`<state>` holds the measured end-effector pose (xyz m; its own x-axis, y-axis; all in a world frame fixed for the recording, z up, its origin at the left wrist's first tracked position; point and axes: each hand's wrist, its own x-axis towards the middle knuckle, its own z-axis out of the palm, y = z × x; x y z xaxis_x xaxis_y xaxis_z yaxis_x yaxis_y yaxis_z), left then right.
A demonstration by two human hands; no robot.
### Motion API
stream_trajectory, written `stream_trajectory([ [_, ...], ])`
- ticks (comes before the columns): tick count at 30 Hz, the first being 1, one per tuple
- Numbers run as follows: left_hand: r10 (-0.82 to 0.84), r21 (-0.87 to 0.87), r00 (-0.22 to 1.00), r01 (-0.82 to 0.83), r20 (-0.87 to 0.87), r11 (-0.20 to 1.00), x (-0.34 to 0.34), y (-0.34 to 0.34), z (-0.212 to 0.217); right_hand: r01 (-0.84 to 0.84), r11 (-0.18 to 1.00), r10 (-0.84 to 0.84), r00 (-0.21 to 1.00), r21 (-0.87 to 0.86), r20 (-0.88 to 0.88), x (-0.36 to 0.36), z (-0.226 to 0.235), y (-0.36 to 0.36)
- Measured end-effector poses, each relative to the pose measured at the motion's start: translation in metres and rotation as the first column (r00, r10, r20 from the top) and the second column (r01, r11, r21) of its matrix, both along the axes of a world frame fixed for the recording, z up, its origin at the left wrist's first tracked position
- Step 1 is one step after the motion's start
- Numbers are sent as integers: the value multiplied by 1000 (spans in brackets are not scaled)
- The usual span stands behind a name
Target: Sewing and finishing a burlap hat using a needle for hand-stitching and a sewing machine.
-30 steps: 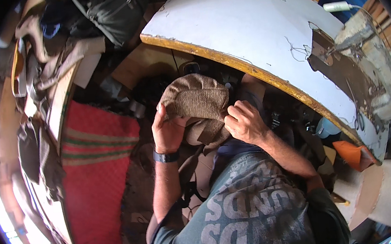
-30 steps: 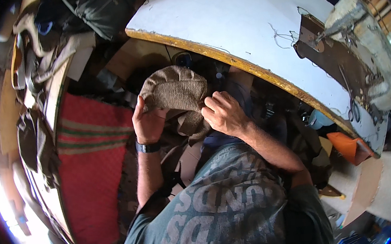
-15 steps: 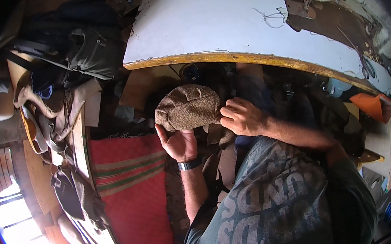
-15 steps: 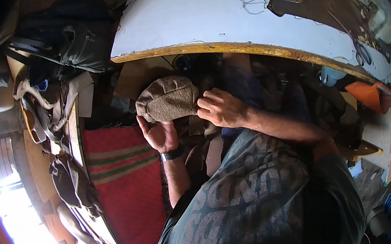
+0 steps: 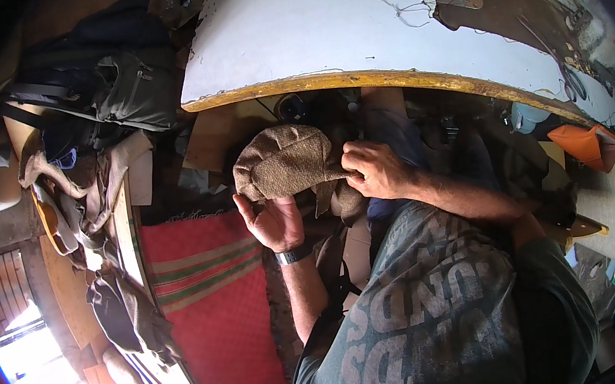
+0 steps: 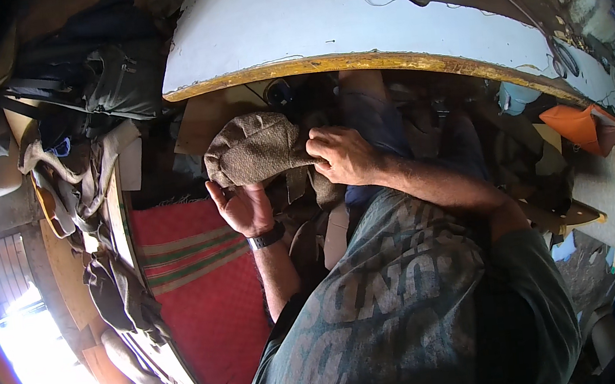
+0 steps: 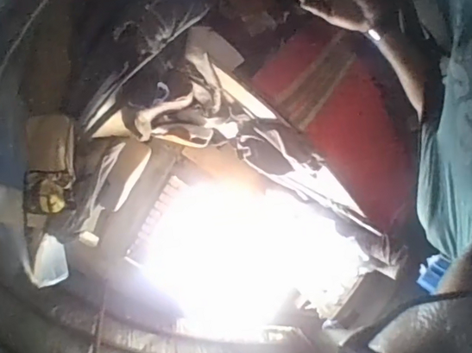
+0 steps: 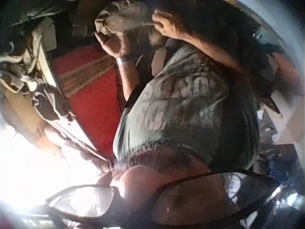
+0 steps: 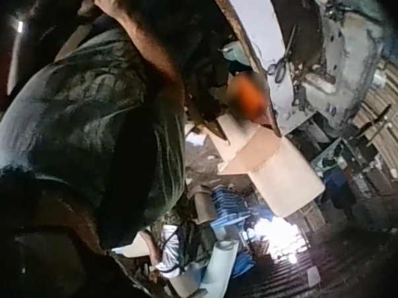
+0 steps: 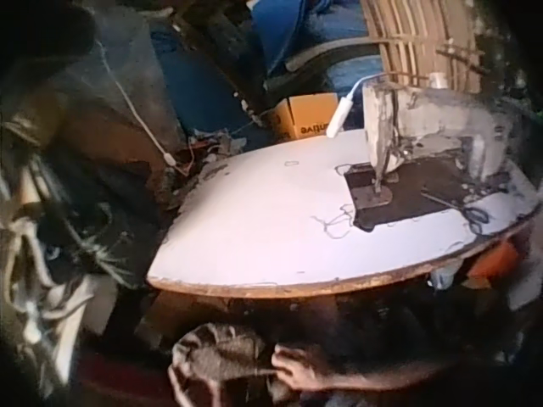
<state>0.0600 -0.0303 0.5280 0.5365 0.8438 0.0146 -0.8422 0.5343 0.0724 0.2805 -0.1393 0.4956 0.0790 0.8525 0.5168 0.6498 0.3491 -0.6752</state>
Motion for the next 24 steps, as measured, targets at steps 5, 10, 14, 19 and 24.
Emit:
stream_trajectory([
  [5, 42, 11, 998, -41, -56, 999, -6, 0, -4, 3, 1000, -4, 999, -10, -48, -6, 0, -2],
  [10, 80, 73, 966, -64, -247, 995, 15, -2, 11, 12, 998, -17, 995, -54, -97, 7, 4, 0],
  [14, 122, 212, 903, -36, -412, 977, 20, 3, 9, 43, 999, -47, 991, -32, -124, 16, 6, 4],
  [19, 188, 257, 178, 582, -966, 771, -6, -7, -15, -87, 995, 90, 994, -53, 60, -4, 17, 8],
  [24, 390, 494, 304, 545, -869, 677, 57, -35, -7, -192, 976, 203, 973, -102, 108, -3, 2, -10],
])
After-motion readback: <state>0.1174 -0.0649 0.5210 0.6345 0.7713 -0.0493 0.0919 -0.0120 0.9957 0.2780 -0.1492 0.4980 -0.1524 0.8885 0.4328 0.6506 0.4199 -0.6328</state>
